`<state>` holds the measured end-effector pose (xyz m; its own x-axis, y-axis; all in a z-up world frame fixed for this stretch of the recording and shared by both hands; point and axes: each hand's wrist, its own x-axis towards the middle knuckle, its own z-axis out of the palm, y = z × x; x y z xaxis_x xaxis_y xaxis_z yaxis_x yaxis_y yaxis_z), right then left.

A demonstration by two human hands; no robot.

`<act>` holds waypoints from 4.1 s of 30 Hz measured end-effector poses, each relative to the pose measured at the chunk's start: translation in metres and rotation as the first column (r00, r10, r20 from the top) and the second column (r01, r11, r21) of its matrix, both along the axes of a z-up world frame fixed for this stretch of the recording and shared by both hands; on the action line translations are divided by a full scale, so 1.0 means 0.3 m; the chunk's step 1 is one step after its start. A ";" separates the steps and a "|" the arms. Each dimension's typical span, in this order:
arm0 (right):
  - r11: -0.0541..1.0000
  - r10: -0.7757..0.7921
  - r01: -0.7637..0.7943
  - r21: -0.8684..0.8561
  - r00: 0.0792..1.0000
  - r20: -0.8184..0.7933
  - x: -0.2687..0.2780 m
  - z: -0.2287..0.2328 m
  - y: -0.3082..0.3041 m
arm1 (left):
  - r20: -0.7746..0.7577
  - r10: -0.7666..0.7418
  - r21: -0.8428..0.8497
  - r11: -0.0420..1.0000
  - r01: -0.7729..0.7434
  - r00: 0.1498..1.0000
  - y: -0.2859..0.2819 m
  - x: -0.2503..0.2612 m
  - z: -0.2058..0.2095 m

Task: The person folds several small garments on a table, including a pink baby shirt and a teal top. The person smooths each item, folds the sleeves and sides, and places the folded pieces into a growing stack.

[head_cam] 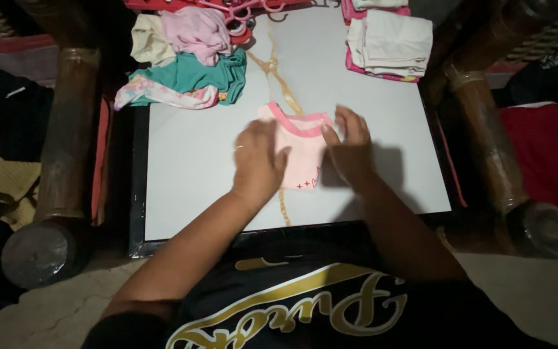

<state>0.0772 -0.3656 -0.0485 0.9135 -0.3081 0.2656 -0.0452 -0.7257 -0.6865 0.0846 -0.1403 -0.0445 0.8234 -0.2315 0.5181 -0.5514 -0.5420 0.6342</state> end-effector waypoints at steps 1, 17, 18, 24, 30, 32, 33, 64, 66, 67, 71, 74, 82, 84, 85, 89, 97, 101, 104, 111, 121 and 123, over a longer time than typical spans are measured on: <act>0.996 -0.023 0.035 0.076 0.987 -0.160 -0.023 0.017 -0.002 | -0.140 0.042 0.085 0.996 -0.030 0.989 0.009 0.007 -0.001; 0.901 0.190 -0.005 0.435 0.904 -0.383 -0.124 0.086 0.071 | -0.536 -0.305 -0.539 0.841 -0.040 0.787 -0.048 0.033 -0.018; 0.884 0.177 0.032 0.466 0.900 -0.398 -0.120 0.082 0.065 | -0.637 -0.367 -0.603 0.785 -0.142 0.678 -0.054 0.034 -0.005; 0.415 0.286 0.051 0.908 0.940 -0.184 -0.113 0.057 0.022 | -0.397 -0.688 -0.915 0.346 -0.207 0.607 -0.047 0.026 0.063; -0.005 0.455 0.039 0.999 0.890 -0.032 -0.137 0.080 -0.009 | -0.235 -0.801 -0.969 0.149 -0.197 0.550 -0.051 0.033 0.043; -0.012 0.552 -0.310 0.951 0.791 0.265 -0.139 0.088 0.000 | -0.273 -0.758 -0.962 0.225 -0.156 0.592 -0.051 0.041 0.021; -0.032 0.597 -0.472 0.881 0.698 0.396 -0.141 0.091 0.005 | -0.290 -0.734 -0.955 0.264 -0.136 0.614 -0.050 0.045 0.009; 0.974 -0.074 0.038 -0.224 0.985 -0.154 0.749 -0.046 -0.253 | -0.480 -0.447 -0.663 0.748 0.022 0.755 0.040 0.096 -0.094; 0.926 -0.108 0.023 -0.377 0.973 -0.204 0.713 0.010 -0.202 | -0.491 -0.444 -0.654 0.756 0.020 0.750 0.037 0.098 -0.102; 0.890 -0.073 -0.018 -0.455 0.980 -0.183 0.699 0.037 -0.175 | -0.479 -0.444 -0.654 0.756 0.029 0.757 0.031 0.099 -0.106; 0.813 0.158 -0.148 -0.562 0.987 -0.032 0.714 0.098 -0.048 | -0.447 -0.435 -0.634 0.770 0.066 0.782 0.024 0.098 -0.123; 0.800 0.141 -0.244 -0.549 0.964 -0.224 0.744 0.092 0.002 | -0.441 -0.430 -0.619 0.782 0.080 0.788 0.026 0.095 -0.121; 0.769 0.035 -0.332 -0.547 0.875 -0.482 0.789 0.054 0.000 | -0.461 -0.439 -0.628 0.775 0.066 0.771 0.032 0.099 -0.108; 0.736 0.058 -0.310 -0.602 0.915 -0.400 0.782 0.072 0.010 | -0.449 -0.444 -0.652 0.757 0.055 0.775 0.033 0.103 -0.110; 0.703 0.091 -0.278 -0.655 0.948 -0.305 0.771 0.081 0.023 | -0.459 -0.467 -0.679 0.733 0.041 0.756 0.032 0.103 -0.111; 0.857 0.297 -0.271 -0.438 0.955 -0.009 0.687 0.113 0.145 | -0.456 -0.528 -0.769 0.639 -0.019 0.717 0.037 0.116 -0.115; 0.811 0.547 -0.524 -0.260 0.837 0.019 0.588 0.076 0.435 | -0.355 -0.300 -0.847 0.503 -0.170 0.885 0.036 0.126 -0.166; 0.836 0.537 -0.514 -0.190 0.838 0.094 0.614 0.077 0.451 | -0.347 -0.169 -0.883 0.389 -0.261 0.923 0.037 0.160 -0.178; 0.824 0.564 -0.567 -0.008 0.818 0.110 0.597 0.102 0.389 | -0.358 -0.127 -0.899 0.314 -0.305 0.925 0.040 0.172 -0.169; 0.336 0.628 -0.375 0.864 0.773 0.092 0.412 0.211 0.152 | -0.397 -0.008 -0.782 0.526 -0.334 0.918 0.067 0.153 -0.127; 0.959 0.266 -0.282 0.038 0.936 0.230 0.321 0.136 0.156 | -0.146 0.301 -0.446 0.830 -0.334 0.942 0.061 0.103 -0.045; 0.936 0.317 -0.350 0.038 0.886 0.339 0.284 0.115 0.159 | -0.003 0.375 -0.318 0.879 -0.356 0.927 0.067 0.082 -0.022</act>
